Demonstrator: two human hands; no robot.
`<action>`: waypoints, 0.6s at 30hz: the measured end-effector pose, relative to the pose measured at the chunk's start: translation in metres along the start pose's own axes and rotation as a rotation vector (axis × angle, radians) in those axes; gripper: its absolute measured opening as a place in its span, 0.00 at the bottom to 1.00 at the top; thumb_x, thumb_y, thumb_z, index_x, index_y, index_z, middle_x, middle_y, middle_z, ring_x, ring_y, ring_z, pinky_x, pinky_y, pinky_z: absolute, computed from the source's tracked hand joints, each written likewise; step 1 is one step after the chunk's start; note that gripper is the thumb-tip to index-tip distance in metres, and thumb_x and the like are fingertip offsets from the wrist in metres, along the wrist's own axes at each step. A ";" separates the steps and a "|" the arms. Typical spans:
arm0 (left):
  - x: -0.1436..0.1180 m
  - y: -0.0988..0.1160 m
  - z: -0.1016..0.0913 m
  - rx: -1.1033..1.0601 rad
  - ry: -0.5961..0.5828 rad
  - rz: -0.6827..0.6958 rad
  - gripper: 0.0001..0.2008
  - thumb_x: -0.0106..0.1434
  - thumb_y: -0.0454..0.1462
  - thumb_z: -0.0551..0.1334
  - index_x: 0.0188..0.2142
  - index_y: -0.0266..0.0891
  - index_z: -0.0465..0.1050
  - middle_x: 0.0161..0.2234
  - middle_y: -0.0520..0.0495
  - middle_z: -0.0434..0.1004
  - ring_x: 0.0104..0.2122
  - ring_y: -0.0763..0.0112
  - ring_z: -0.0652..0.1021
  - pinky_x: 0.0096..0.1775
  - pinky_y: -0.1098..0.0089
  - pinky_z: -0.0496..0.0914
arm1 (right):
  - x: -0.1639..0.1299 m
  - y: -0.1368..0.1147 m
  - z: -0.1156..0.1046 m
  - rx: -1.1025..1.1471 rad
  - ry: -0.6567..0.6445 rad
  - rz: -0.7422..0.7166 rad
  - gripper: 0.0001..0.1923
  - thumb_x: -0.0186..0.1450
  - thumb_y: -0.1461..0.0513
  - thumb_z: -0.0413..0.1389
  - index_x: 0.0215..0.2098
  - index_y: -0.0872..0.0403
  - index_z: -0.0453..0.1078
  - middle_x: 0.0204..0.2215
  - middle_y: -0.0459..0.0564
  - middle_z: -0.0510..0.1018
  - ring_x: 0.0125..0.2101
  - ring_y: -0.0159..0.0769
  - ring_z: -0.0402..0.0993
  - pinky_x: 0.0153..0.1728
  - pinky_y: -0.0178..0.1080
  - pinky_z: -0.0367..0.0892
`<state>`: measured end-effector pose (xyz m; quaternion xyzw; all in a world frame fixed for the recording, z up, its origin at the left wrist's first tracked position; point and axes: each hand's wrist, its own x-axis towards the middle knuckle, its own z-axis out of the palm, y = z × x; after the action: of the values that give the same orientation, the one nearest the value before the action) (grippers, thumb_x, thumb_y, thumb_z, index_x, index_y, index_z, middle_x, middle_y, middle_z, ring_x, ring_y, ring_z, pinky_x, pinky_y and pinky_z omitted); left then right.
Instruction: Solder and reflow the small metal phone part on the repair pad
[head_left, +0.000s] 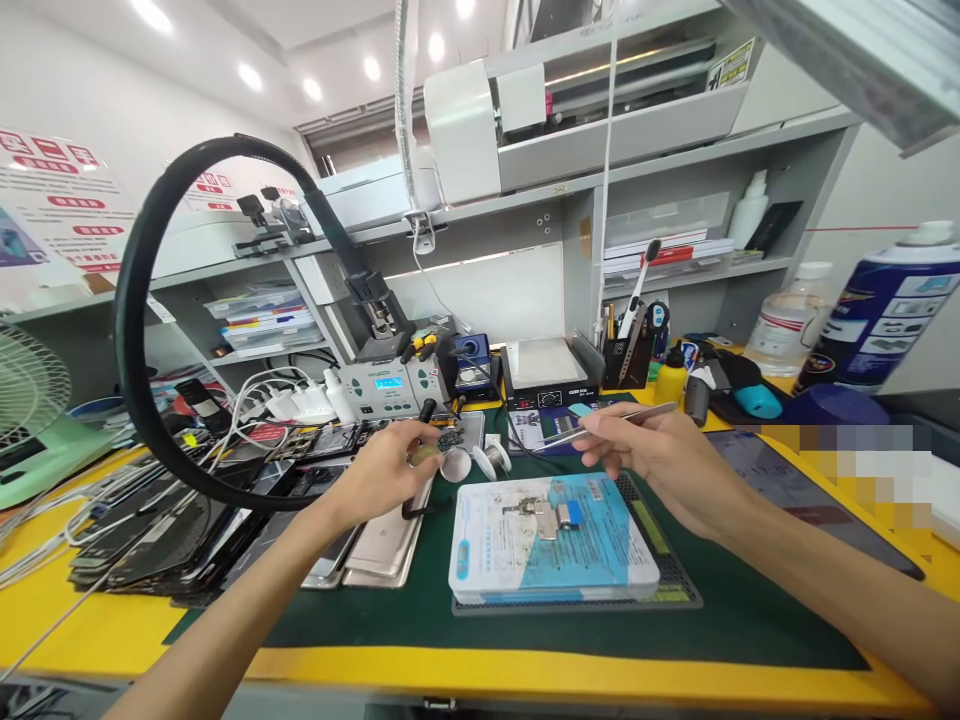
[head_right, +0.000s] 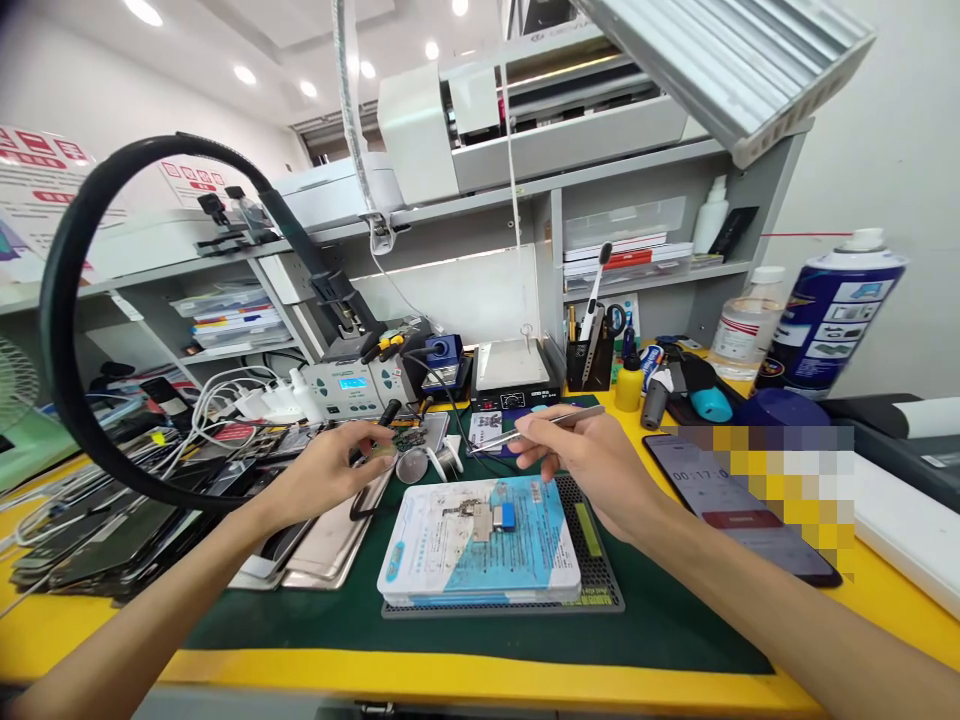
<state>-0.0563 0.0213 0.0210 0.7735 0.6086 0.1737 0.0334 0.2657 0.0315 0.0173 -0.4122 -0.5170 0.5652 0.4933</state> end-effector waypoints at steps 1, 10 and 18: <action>0.001 0.005 0.001 -0.008 -0.017 0.039 0.19 0.66 0.47 0.58 0.50 0.39 0.76 0.47 0.43 0.81 0.43 0.57 0.81 0.43 0.62 0.75 | 0.000 0.000 0.000 0.001 0.003 -0.002 0.18 0.54 0.49 0.72 0.30 0.56 0.81 0.30 0.55 0.84 0.30 0.38 0.79 0.25 0.34 0.69; 0.026 0.033 0.021 -0.002 -0.123 0.350 0.14 0.67 0.38 0.59 0.49 0.45 0.78 0.50 0.44 0.78 0.53 0.54 0.75 0.57 0.55 0.68 | 0.004 0.001 -0.005 0.001 0.016 -0.016 0.14 0.58 0.52 0.70 0.31 0.56 0.82 0.31 0.55 0.85 0.31 0.39 0.80 0.25 0.35 0.68; 0.039 0.033 0.023 -0.006 -0.123 0.255 0.09 0.69 0.40 0.60 0.40 0.39 0.77 0.41 0.44 0.79 0.45 0.60 0.77 0.47 0.58 0.72 | 0.005 -0.003 -0.006 0.012 0.040 -0.012 0.13 0.59 0.54 0.69 0.31 0.57 0.81 0.30 0.56 0.85 0.30 0.37 0.79 0.25 0.34 0.68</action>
<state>-0.0111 0.0534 0.0172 0.8535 0.5018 0.1308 0.0506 0.2712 0.0370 0.0193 -0.4175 -0.5060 0.5570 0.5094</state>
